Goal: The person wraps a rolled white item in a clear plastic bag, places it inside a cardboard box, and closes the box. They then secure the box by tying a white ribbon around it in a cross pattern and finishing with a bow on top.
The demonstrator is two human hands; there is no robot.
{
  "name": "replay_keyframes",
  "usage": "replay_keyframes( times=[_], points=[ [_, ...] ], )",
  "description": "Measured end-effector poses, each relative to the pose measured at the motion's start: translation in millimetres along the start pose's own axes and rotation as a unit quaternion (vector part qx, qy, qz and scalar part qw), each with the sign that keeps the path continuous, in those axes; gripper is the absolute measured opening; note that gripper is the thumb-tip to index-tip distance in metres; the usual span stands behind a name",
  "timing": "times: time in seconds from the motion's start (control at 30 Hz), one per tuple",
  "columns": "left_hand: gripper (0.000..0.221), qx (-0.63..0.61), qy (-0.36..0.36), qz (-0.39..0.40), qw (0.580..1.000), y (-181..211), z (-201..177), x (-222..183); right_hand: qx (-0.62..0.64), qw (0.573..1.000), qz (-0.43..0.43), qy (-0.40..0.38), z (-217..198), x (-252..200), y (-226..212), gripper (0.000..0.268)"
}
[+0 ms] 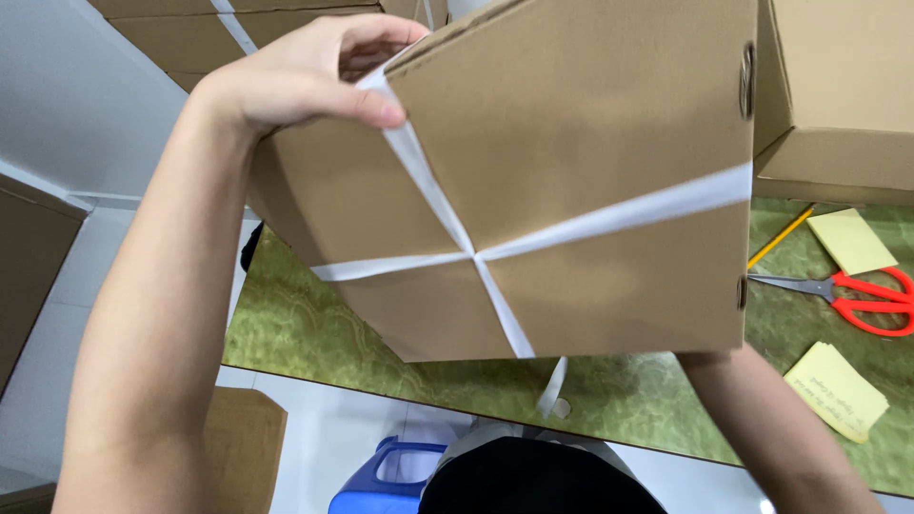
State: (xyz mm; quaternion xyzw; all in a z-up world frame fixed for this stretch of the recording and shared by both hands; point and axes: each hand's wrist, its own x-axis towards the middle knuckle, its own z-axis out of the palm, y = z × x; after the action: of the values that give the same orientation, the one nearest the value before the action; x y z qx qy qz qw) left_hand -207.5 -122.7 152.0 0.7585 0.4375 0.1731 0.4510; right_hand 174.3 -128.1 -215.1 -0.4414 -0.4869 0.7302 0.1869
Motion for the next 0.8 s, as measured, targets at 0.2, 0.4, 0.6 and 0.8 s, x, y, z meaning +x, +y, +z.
replay_keyframes(
  times=[0.2,0.4,0.6,0.8],
  points=[
    [0.088,0.077,0.005,0.024,0.997,30.0,18.8,-38.0,0.000,0.996,0.022,-0.083,-12.2,-9.4,-41.1,0.060],
    [0.106,0.151,0.066,0.058,0.985,19.0,40.7,-71.3,-0.012,0.983,0.035,-0.180,-17.2,-0.3,-82.8,0.066],
    [0.100,0.169,0.074,0.076,0.980,-6.0,88.4,-78.6,-0.027,0.958,0.058,-0.281,-18.8,10.3,-107.9,0.072],
    [0.117,0.265,0.073,0.076,0.959,-36.6,165.1,-71.0,-0.035,0.931,0.077,-0.355,-23.5,17.9,-110.8,0.077]
  ],
)
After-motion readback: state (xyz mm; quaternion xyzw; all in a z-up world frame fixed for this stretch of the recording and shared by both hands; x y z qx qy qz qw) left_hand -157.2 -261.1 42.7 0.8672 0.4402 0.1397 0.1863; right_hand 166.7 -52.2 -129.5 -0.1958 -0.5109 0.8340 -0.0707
